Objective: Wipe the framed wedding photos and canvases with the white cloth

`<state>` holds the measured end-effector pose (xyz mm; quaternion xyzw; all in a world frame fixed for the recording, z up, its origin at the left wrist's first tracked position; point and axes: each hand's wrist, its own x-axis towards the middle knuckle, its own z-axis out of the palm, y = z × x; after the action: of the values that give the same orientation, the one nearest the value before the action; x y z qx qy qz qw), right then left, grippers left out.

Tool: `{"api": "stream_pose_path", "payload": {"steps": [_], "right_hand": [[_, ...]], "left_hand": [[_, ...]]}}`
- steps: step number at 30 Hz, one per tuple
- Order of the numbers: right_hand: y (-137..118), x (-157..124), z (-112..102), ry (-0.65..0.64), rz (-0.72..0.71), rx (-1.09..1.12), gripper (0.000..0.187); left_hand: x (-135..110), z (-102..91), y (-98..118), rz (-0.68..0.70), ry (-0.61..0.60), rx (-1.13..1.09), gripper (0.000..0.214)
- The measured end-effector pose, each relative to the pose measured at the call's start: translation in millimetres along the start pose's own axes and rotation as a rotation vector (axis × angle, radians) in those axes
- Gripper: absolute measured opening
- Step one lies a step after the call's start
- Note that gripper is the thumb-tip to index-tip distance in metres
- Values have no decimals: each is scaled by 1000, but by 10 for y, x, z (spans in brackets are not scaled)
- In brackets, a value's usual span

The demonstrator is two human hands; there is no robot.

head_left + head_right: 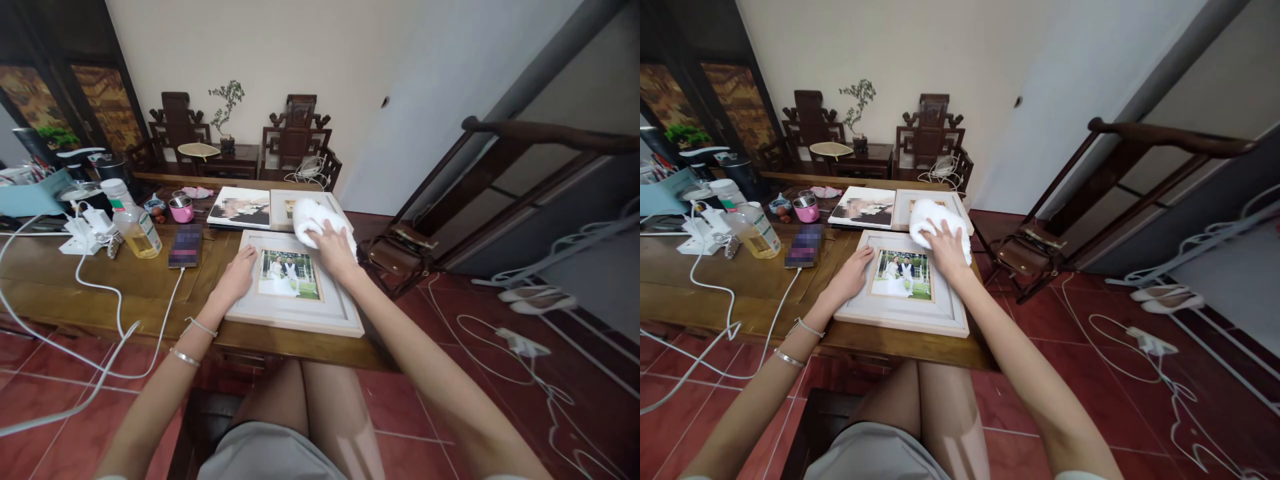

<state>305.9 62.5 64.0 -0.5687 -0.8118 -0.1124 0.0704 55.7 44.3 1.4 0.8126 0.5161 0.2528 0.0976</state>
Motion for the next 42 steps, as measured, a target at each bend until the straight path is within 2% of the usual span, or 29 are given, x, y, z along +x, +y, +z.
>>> {"api": "stream_pose_path", "payload": {"steps": [3, 6, 11, 14, 16, 18, 20, 25, 29, 32, 34, 37, 42], "right_hand": [[-83, -65, 2, -108, -107, -32, 67], [-220, -356, -97, -188, -167, -31, 72], [-456, -1083, -552, -379, -246, 75, 81], [-610, -1437, -806, -400, -314, 200, 83], [-706, -1550, -862, -403, -350, 258, 82], [-766, -1541, -806, -398, -362, 285, 82], [-758, -1412, -662, -367, -327, 277, 83], [-404, -720, -242, -190, -159, 77, 79], [-96, -136, -102, -4, -7, 26, 69], [-88, 56, -49, -60, -68, 9, 71], [-183, 16, -35, -144, -128, 6, 75], [-363, -266, -117, -237, -167, 35, 77], [-529, -1035, -593, -414, -290, 192, 81]], "left_hand": [[-3, -8, 15, -26, -1, -4, 61], [-10, 4, 15, -32, 4, -3, 60], [-24, 55, -11, -10, 41, 9, 62], [-27, 61, -12, -9, 44, 19, 62], [-27, 50, -5, -7, 37, 20, 62], [-24, 34, 3, -4, 22, 16, 63], [-22, 23, 6, 1, 6, 13, 63], [-19, 26, -13, 14, 21, 16, 65], [-18, 30, -29, 28, 18, 13, 64], [-16, 34, -36, 14, 32, 3, 62], [-15, 43, -45, 8, 48, -8, 61], [-18, 64, -61, 17, 59, -21, 62], [-32, 92, -67, 17, 72, -16, 63]]}}
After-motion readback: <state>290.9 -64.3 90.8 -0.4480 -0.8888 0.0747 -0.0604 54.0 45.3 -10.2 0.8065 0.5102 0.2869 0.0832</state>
